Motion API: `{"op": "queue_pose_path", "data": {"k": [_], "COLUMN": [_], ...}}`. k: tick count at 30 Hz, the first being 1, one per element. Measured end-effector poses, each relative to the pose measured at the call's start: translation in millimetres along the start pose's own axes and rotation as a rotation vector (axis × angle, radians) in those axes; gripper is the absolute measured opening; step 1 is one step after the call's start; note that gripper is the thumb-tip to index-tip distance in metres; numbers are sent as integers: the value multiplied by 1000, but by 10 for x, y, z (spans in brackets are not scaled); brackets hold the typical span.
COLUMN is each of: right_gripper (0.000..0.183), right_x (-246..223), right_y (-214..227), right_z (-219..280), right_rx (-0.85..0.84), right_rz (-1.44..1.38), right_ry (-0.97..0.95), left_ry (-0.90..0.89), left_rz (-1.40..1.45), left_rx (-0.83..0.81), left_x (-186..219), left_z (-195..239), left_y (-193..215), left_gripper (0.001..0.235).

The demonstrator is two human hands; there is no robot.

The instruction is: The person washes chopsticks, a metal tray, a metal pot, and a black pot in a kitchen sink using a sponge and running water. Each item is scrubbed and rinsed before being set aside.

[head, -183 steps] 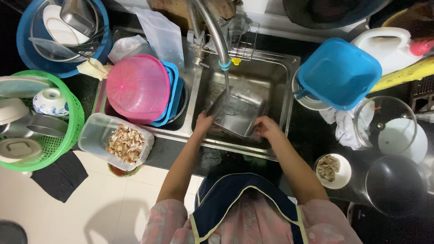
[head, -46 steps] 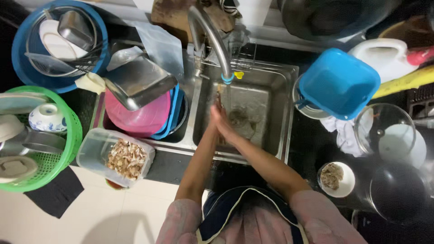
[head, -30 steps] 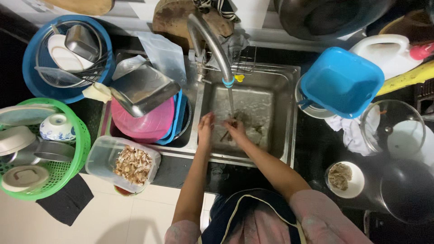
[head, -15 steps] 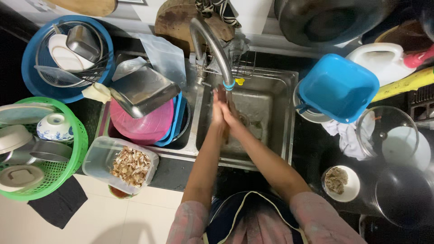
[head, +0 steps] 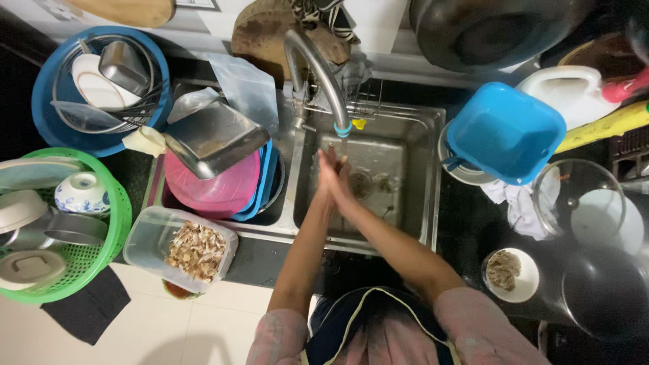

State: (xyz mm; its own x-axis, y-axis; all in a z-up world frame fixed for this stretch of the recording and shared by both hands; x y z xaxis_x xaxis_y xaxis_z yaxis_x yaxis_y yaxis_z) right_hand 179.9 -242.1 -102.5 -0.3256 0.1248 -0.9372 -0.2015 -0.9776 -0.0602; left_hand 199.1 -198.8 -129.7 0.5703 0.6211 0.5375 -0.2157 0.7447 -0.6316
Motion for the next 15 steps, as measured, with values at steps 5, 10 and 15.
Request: {"op": "queue_pose_path", "data": {"k": [5,10,15], "right_gripper": [47,36,47], "right_x": [-324,-20,136], "right_y": [24,161,247], "right_z": [-207,-654,-975], "right_rx": [109,27,-52], "right_rz": [-192,-224,-72], "right_ry": [40,151,368], "left_ry": [-91,-210,-192], "left_rz": [208,284,253], "left_rx": [-297,-189,-66], "left_x": [160,427,354], "left_z": [412,664,576], "left_y": [-296,-356,243], "left_gripper": [111,79,59]}}
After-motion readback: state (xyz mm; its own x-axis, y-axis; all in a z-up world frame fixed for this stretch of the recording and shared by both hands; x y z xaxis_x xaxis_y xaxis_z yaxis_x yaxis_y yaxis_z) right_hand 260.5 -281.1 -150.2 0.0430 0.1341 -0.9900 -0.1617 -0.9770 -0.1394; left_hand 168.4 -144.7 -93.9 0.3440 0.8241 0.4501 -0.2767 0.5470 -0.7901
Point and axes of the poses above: each hand's wrist, its own z-axis away from the middle knuckle, its own y-axis out of the back of the hand, x = y × z, the point moved 5 cm from there along -z, towards the middle knuckle, and after that the axes turned 9 degrees about y, right-handed, at the moved point
